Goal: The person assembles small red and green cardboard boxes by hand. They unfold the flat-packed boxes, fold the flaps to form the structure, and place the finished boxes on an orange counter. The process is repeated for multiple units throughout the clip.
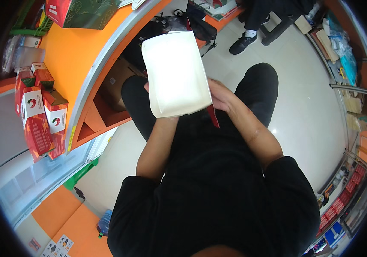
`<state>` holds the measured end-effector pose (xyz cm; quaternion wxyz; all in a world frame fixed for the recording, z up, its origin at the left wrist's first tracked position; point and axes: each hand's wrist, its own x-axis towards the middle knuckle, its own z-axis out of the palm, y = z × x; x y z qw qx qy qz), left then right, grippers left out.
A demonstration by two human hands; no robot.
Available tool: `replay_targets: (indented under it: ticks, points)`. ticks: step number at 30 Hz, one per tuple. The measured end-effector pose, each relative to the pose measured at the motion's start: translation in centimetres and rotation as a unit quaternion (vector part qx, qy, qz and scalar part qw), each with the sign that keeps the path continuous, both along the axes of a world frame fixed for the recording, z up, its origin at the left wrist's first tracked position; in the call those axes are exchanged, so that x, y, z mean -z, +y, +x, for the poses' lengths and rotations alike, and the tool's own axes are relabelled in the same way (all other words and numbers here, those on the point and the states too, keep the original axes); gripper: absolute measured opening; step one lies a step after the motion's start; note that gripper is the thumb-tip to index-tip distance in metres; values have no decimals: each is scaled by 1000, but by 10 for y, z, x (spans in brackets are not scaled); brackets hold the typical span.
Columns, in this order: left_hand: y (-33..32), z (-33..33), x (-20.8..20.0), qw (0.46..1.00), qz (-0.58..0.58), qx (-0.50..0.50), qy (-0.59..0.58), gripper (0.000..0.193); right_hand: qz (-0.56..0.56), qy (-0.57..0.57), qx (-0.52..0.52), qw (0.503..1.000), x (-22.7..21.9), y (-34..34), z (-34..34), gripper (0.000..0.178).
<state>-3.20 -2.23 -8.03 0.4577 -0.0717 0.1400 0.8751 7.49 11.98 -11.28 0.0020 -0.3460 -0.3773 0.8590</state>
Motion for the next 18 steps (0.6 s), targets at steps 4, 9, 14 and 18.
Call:
replay_targets:
  ticks: [4,9,14,18]
  points:
    - [-22,-30,7,998,-27,11,51,67,384,-35,61,921,-16,30,4,54]
    - [-19,-13,16,983,-117,15,141,68,626,-48,-79,774,-69,-1,3,48]
    - [3,9,11,992,-105,12,76,69,506,-101,-155,843,-63,14,-5,49]
    - [6,1,-10,994,-103,26,-15,68,592,-99,14,799,-31,42,29,60]
